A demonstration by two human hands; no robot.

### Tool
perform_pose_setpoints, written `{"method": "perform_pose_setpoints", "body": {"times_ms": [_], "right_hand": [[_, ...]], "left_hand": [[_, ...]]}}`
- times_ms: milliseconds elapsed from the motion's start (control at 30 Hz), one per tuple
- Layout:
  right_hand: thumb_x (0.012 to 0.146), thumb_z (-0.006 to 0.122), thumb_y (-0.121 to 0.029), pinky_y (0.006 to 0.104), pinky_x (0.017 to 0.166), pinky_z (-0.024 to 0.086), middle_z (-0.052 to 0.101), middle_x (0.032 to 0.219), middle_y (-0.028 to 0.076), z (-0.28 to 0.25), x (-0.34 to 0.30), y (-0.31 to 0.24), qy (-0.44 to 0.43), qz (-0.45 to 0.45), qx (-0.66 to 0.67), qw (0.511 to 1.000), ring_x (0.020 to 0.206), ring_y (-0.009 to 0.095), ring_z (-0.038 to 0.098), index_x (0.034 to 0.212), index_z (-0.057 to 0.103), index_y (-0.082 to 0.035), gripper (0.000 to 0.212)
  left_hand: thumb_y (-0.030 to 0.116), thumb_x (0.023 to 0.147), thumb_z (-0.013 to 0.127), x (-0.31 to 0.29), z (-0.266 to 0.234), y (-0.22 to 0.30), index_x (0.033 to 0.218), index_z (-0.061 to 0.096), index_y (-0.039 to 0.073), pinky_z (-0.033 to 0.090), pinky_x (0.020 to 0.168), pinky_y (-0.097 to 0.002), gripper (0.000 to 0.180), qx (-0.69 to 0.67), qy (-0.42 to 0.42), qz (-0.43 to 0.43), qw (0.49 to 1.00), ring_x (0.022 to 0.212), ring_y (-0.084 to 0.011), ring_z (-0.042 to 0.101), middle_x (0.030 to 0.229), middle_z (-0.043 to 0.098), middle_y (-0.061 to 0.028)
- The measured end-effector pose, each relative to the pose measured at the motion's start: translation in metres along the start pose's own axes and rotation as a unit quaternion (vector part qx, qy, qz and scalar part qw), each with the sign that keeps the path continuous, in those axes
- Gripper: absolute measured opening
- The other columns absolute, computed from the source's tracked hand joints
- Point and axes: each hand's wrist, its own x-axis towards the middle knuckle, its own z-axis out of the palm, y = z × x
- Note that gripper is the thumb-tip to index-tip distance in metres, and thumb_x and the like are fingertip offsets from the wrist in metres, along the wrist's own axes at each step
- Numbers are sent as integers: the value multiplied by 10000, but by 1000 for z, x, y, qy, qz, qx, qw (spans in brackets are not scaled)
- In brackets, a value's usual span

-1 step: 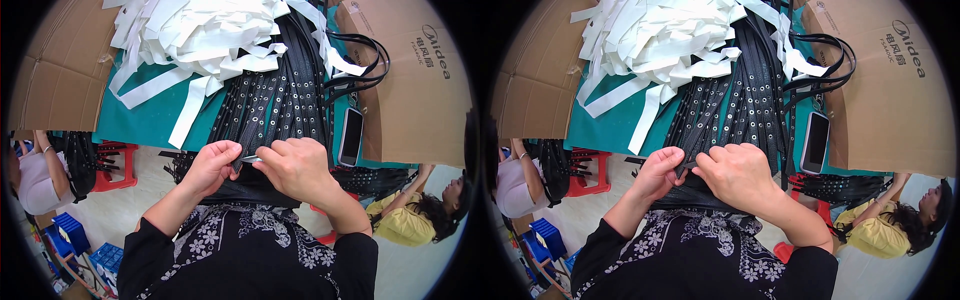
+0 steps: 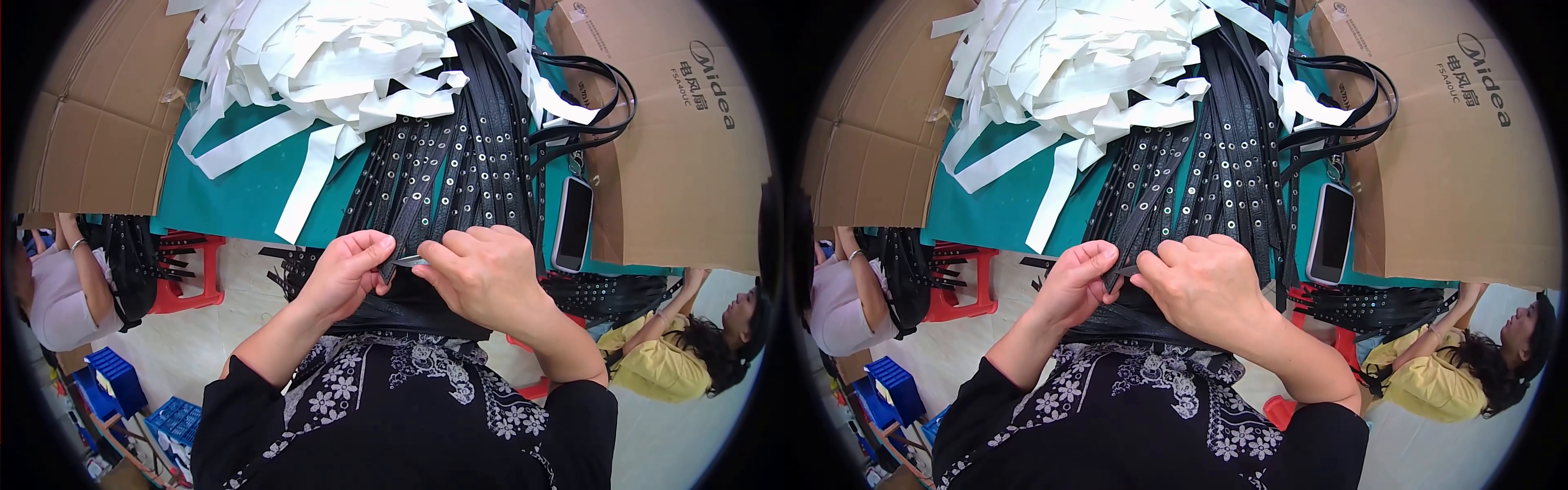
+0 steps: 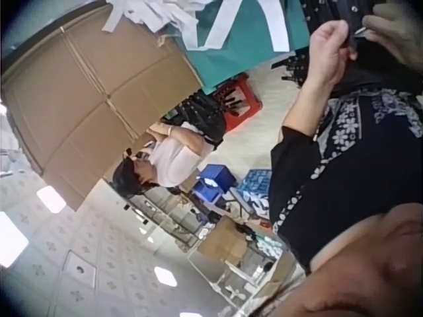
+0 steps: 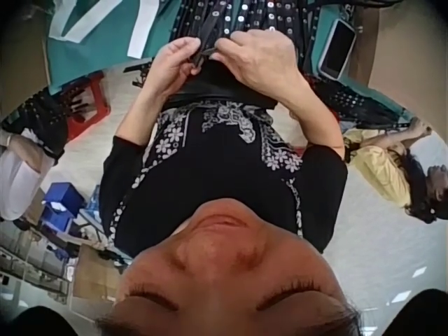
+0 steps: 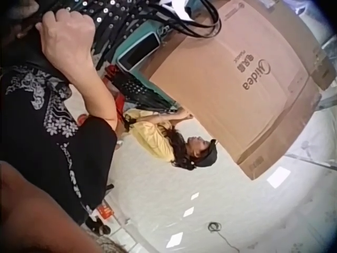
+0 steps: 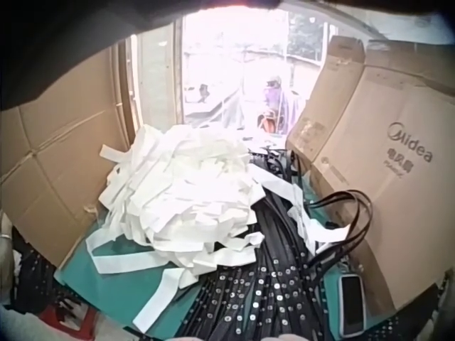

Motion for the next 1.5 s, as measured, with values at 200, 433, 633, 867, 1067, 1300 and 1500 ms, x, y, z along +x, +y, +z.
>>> {"method": "perform_pose_setpoints", "body": {"times_ms": [200,433,633,867,1067,1300,1500], "right_hand": [[700,659,-244,288,475,383,517,600,-6,1,-2,11,59,43,15,997,530,157,526,788,612,-119,160],[715,651,-245,288,465,385,514,590,0,9,-4,14,58,49,32,997,512,167,526,794,616,-119,153],[714,642,-255,302,459,388,496,574,-2,18,-7,17,77,49,33,995,517,167,535,734,594,-129,136],[897,473,-314,163,413,242,370,606,-86,60,-16,23,132,394,670,616,460,1,290,1071,516,-33,333],[876,528,-225,176,377,170,300,534,-104,89,-5,10,72,366,851,371,404,3,220,888,531,-68,158],[827,595,-175,185,357,173,392,510,-86,84,10,9,121,394,783,465,378,8,253,647,486,-137,213],[788,648,-204,167,369,202,420,516,-80,84,19,3,152,441,718,517,396,-5,300,661,506,-134,203]], "left_hand": [[158,869,525,-2,3,-2,858,548,24,425,478,-206,136,33,19,22,999,541,-77,520,703,578,-31],[160,867,535,-1,2,-4,880,571,28,439,495,-191,137,54,8,42,998,577,-50,531,741,589,-6],[159,878,511,-2,5,-5,867,546,22,418,496,-215,142,75,28,41,996,542,-80,504,681,560,-32],[228,902,456,-3,7,-12,844,511,30,402,509,-239,213,64,-25,-15,998,557,-115,480,642,493,-22],[257,895,457,-10,5,-27,855,486,60,379,518,-250,204,-109,-121,-153,975,615,-123,444,685,423,-3],[298,934,330,-4,7,-15,1088,482,-34,480,720,-322,396,4,-57,-85,995,771,-228,597,844,589,-93],[421,939,203,8,2,3,1088,502,-49,481,767,-321,577,37,-37,-64,997,834,-235,603,924,599,-152]]}}
